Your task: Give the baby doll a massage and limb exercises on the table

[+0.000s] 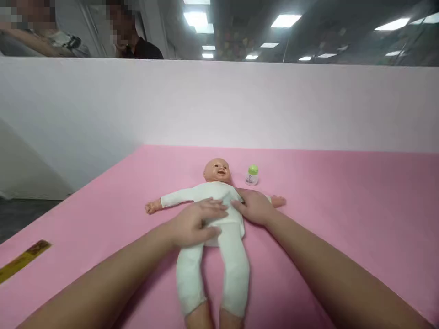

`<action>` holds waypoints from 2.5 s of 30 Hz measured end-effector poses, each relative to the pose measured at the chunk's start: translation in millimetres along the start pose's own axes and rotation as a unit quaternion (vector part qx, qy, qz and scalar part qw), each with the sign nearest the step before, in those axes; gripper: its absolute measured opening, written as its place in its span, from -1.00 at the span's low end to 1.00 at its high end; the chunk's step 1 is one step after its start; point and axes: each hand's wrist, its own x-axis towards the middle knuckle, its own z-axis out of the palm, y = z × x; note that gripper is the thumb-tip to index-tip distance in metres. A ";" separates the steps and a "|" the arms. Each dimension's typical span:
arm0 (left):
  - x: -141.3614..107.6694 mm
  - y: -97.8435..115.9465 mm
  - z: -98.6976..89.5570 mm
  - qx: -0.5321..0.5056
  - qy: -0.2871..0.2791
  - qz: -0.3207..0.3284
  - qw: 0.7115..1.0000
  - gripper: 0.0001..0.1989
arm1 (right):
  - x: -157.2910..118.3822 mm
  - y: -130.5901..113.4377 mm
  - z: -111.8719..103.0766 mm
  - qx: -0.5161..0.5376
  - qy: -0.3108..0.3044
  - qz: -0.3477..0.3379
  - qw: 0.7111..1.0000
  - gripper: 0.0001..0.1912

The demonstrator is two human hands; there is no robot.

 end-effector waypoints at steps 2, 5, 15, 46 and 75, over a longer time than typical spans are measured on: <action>9.5 -13.9 -0.8 0.017 0.017 -0.033 0.999 -0.45 | -0.3 -1.6 -2.4 -0.001 -0.005 -0.004 1.000 -0.65; 17.5 -34.4 -1.3 0.043 0.047 -0.084 0.994 -0.40 | -1.0 -3.7 -5.0 0.002 -0.007 -0.010 1.000 -0.62; 5.7 -71.3 -2.3 0.085 0.144 -0.209 0.963 -0.35 | -3.5 -4.1 -2.0 0.033 0.017 -0.008 0.999 -0.53; 13.9 -62.2 5.9 0.158 0.127 -0.220 0.954 -0.30 | 14.2 5.7 14.1 -0.030 0.000 -0.059 0.998 -0.27; -116.7 -123.3 -85.7 0.060 0.204 -0.504 0.837 -0.45 | -70.1 91.5 -65.4 0.035 0.023 0.220 0.975 -0.60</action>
